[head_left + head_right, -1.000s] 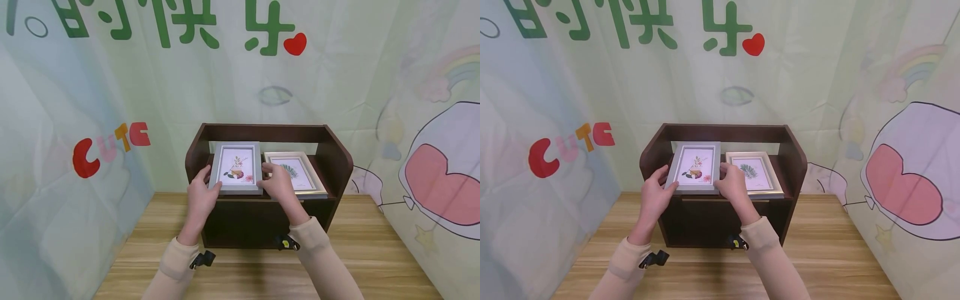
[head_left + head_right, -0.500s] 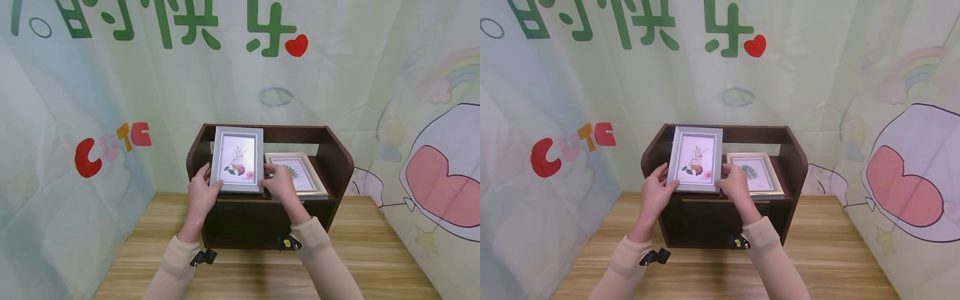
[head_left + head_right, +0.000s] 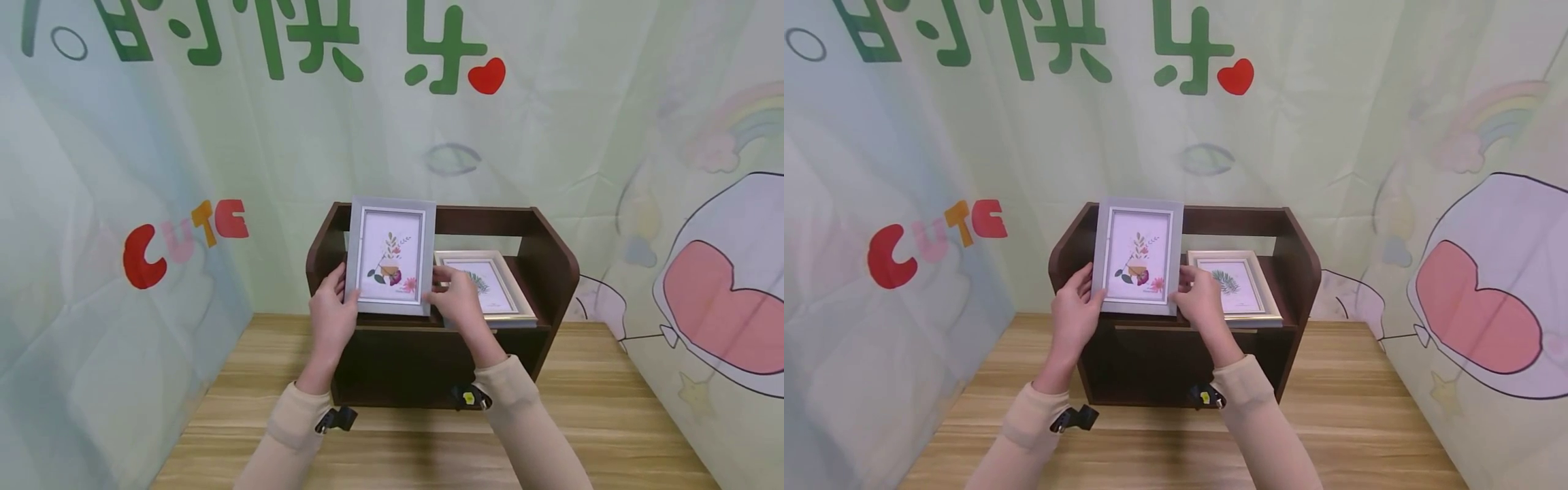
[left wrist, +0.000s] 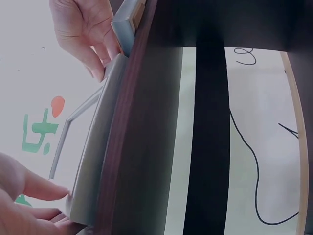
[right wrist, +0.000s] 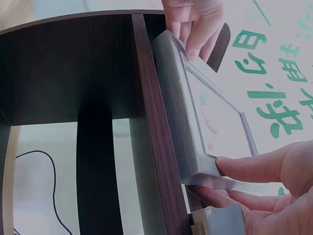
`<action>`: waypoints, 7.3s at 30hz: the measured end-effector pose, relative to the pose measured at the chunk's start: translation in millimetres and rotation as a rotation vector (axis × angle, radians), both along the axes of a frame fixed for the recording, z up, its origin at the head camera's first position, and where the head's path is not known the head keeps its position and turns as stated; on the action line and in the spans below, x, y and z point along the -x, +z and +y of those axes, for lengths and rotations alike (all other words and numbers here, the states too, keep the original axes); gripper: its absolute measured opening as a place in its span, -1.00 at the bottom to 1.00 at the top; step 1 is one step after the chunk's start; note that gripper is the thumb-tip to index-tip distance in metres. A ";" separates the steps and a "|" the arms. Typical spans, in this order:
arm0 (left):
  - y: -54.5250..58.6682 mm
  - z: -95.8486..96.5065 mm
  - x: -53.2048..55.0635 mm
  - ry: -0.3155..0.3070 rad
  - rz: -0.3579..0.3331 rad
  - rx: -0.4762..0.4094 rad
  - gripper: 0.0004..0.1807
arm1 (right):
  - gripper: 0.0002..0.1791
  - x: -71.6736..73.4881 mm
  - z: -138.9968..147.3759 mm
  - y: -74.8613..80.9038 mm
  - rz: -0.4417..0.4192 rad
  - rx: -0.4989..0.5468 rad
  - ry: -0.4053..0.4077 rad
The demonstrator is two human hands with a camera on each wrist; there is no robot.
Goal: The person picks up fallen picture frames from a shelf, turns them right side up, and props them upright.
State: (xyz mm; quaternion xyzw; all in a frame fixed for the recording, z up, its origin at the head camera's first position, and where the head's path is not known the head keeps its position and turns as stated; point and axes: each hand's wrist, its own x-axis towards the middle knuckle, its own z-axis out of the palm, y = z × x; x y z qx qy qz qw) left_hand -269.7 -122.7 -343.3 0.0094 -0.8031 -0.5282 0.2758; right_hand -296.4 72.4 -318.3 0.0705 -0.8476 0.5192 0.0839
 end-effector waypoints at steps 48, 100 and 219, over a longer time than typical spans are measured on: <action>-4.8 5.6 3.0 0.046 0.163 -0.011 -0.67 | -0.55 -1.5 -4.2 -4.7 0.123 0.060 -0.065; -26.1 12.3 -1.0 0.082 0.412 -0.025 -0.69 | -0.42 0.5 16.9 12.0 0.401 0.102 0.018; -6.9 30.4 -28.3 -0.515 0.470 0.130 -0.55 | -0.47 -2.9 18.3 102.4 0.572 -0.072 0.614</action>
